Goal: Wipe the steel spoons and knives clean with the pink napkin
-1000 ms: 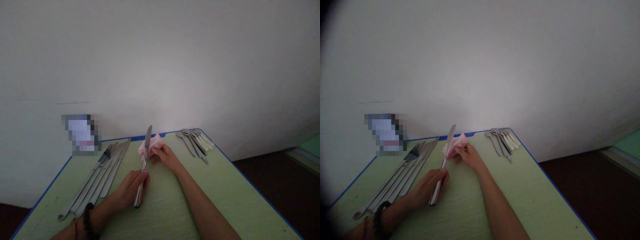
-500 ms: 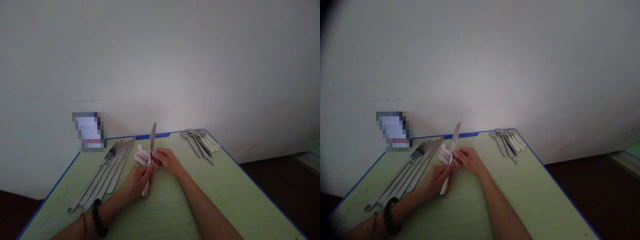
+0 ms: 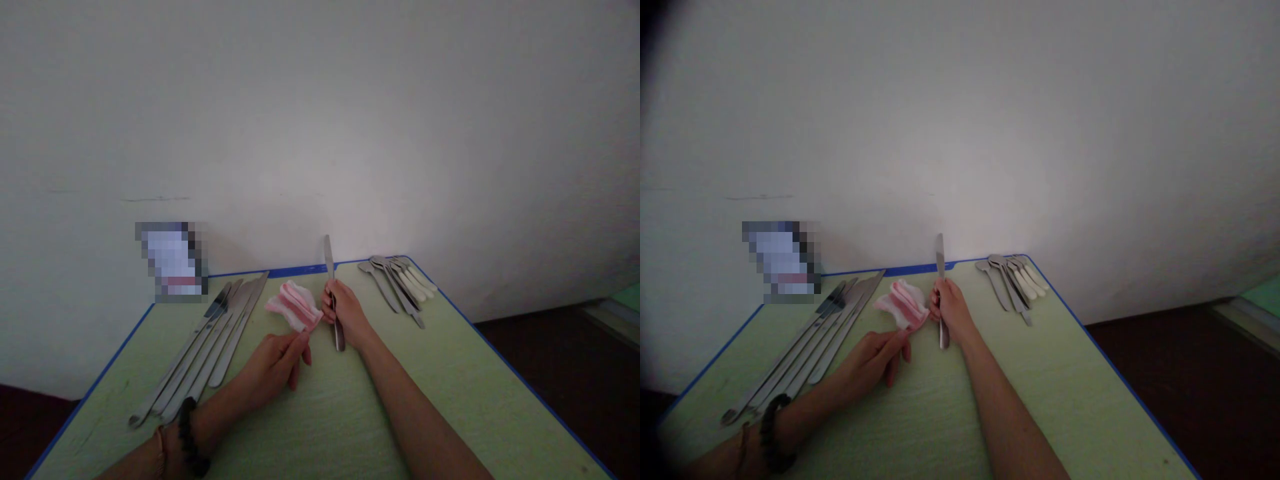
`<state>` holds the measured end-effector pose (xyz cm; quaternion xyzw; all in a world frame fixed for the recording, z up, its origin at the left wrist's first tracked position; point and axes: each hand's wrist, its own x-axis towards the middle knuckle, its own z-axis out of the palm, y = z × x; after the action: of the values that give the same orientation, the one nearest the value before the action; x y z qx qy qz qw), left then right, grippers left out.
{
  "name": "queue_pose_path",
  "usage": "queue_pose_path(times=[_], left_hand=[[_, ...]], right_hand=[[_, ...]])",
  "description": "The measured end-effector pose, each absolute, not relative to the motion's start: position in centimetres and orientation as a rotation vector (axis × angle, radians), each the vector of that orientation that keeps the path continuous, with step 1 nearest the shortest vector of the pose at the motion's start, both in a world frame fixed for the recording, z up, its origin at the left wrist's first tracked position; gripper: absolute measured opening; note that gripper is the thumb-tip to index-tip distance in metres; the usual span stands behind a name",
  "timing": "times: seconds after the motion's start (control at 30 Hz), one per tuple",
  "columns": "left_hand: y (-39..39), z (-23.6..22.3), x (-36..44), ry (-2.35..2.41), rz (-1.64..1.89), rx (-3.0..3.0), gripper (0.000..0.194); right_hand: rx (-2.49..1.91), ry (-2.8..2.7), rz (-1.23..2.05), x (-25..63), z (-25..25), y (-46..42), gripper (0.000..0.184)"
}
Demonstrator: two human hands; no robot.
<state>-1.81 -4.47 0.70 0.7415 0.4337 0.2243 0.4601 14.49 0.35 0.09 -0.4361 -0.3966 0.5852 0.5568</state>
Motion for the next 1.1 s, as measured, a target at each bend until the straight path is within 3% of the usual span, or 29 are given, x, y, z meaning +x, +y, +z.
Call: queue_pose_path(times=[0.3, 0.47, 0.73, 1.1], left_hand=[[-4.6, 1.0, -2.1, 1.042, 0.708, 2.039, 0.038], [-4.4, 1.0, -2.3, 0.969, 0.909, 2.225, 0.021], [-4.3, 0.8, -1.9, 0.961, 0.773, 2.247, 0.016], [-4.0, 0.1, -2.1, 0.941, 0.668, 2.23, 0.015]], right_hand=[[-1.67, -1.653, 0.468, 13.8, 0.6, -0.8, 0.018], [-1.881, -1.801, 0.288, 14.7, 1.1, -1.6, 0.036], [-2.148, -2.009, -0.057, 19.5, 1.1, -2.2, 0.026], [-2.279, -2.022, -0.319, 20.6, 1.6, -3.1, 0.034]])
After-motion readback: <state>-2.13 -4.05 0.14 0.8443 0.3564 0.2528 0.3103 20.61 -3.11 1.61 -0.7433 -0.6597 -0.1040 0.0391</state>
